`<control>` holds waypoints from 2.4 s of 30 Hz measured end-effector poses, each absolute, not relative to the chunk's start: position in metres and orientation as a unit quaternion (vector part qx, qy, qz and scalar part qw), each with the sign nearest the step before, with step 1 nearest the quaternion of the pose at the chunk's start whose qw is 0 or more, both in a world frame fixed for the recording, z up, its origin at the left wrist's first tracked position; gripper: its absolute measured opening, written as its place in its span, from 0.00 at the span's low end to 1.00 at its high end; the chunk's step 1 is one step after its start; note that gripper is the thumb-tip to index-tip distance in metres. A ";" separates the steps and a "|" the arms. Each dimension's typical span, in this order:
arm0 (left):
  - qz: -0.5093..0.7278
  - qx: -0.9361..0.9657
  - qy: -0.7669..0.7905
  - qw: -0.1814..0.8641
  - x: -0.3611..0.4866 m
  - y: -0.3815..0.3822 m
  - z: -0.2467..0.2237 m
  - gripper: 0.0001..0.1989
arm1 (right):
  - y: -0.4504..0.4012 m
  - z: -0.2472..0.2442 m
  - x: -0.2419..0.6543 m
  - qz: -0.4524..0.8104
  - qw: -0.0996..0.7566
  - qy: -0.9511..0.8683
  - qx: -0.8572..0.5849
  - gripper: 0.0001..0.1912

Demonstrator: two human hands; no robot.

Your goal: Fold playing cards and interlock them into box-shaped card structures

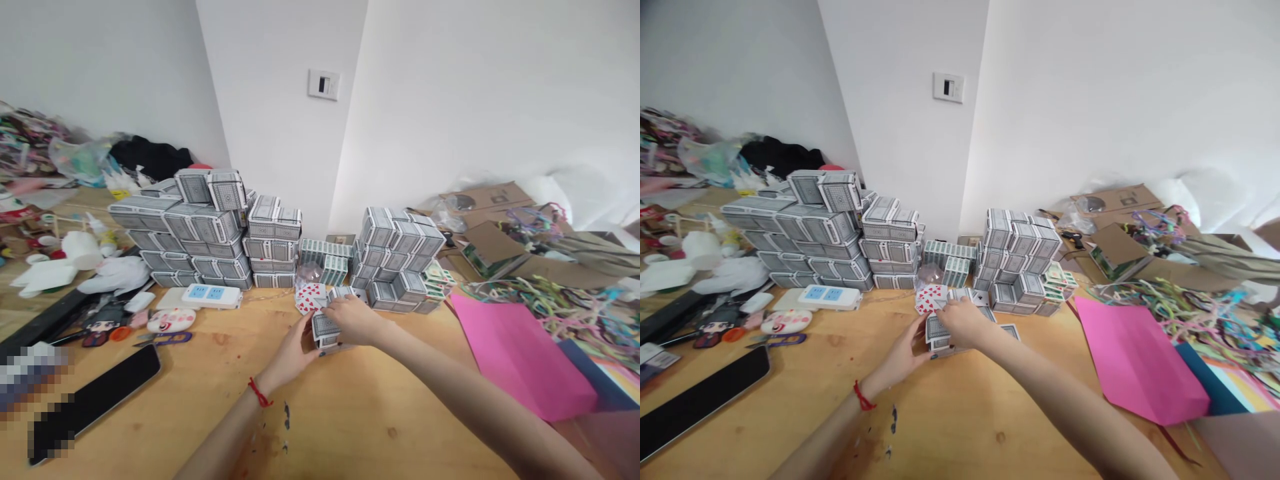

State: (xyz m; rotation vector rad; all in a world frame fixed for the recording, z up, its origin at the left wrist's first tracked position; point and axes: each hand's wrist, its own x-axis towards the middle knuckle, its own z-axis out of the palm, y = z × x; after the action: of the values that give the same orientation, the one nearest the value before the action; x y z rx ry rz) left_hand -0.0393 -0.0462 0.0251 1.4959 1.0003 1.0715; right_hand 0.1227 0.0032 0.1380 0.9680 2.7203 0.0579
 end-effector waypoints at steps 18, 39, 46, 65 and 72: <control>0.432 0.610 0.423 0.513 -0.041 -0.045 0.029 0.37 | 0.014 0.134 0.119 0.051 0.148 0.942 0.297 0.19; 0.431 0.609 0.437 0.502 -0.041 -0.043 0.022 0.38 | -0.004 0.134 0.116 0.069 0.127 0.940 0.309 0.15; 0.455 0.591 0.434 0.505 -0.039 -0.048 0.021 0.37 | -0.010 0.134 0.121 0.068 0.113 0.931 0.340 0.17; 0.464 0.603 0.436 0.480 -0.039 -0.050 0.016 0.35 | -0.034 0.128 0.120 0.179 0.103 0.925 0.318 0.16; 0.461 0.593 0.448 0.485 -0.038 -0.052 0.020 0.34 | -0.033 0.131 0.114 0.175 0.108 0.929 0.308 0.14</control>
State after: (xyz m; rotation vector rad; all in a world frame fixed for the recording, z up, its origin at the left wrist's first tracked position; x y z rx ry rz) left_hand -0.0385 -0.0522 0.0205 1.4437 1.0904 1.1219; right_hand 0.1141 -0.0335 0.1310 0.9068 2.7326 0.5163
